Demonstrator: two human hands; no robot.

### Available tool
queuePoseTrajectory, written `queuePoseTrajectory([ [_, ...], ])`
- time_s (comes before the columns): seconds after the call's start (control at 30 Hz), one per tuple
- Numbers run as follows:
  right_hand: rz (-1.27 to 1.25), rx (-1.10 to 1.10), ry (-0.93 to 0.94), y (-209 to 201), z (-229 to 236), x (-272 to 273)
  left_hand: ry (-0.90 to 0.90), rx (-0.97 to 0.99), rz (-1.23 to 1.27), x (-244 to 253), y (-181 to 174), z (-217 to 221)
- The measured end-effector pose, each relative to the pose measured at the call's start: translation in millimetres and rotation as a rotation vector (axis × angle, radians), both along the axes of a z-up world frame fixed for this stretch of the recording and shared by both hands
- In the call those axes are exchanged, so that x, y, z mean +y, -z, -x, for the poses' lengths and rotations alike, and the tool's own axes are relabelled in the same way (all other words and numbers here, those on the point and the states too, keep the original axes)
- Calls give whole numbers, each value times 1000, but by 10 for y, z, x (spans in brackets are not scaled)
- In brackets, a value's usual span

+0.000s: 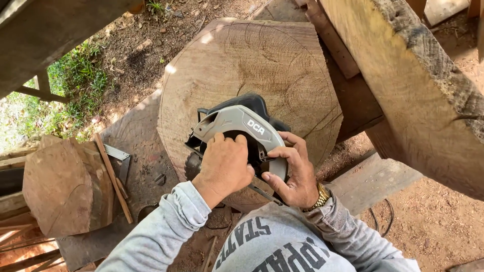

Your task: The recorder is replacing the cutting blade on a circular saw by loosening the central bolt with an allen key.

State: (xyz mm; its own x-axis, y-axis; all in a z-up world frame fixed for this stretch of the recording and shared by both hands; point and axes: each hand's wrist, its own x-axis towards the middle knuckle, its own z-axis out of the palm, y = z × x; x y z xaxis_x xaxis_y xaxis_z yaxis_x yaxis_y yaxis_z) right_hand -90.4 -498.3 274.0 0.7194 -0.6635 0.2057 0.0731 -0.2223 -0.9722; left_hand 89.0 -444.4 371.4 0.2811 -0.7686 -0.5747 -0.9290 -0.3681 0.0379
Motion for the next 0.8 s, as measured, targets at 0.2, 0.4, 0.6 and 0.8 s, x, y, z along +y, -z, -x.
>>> queuePoseTrajectory([
  [0.2,14,4,22,-31,24,51,101,71,317,-41,-512,-31],
  [0.4,0,-86,9,3,-20,9,-617,557,367,201,9,-530],
  [0.6,52,-46,7,19,-40,16,-980,1041,584,579,116,-496],
  [0.8,67,-38,-12,57,-6,31,-636,638,773,652,94,-225],
])
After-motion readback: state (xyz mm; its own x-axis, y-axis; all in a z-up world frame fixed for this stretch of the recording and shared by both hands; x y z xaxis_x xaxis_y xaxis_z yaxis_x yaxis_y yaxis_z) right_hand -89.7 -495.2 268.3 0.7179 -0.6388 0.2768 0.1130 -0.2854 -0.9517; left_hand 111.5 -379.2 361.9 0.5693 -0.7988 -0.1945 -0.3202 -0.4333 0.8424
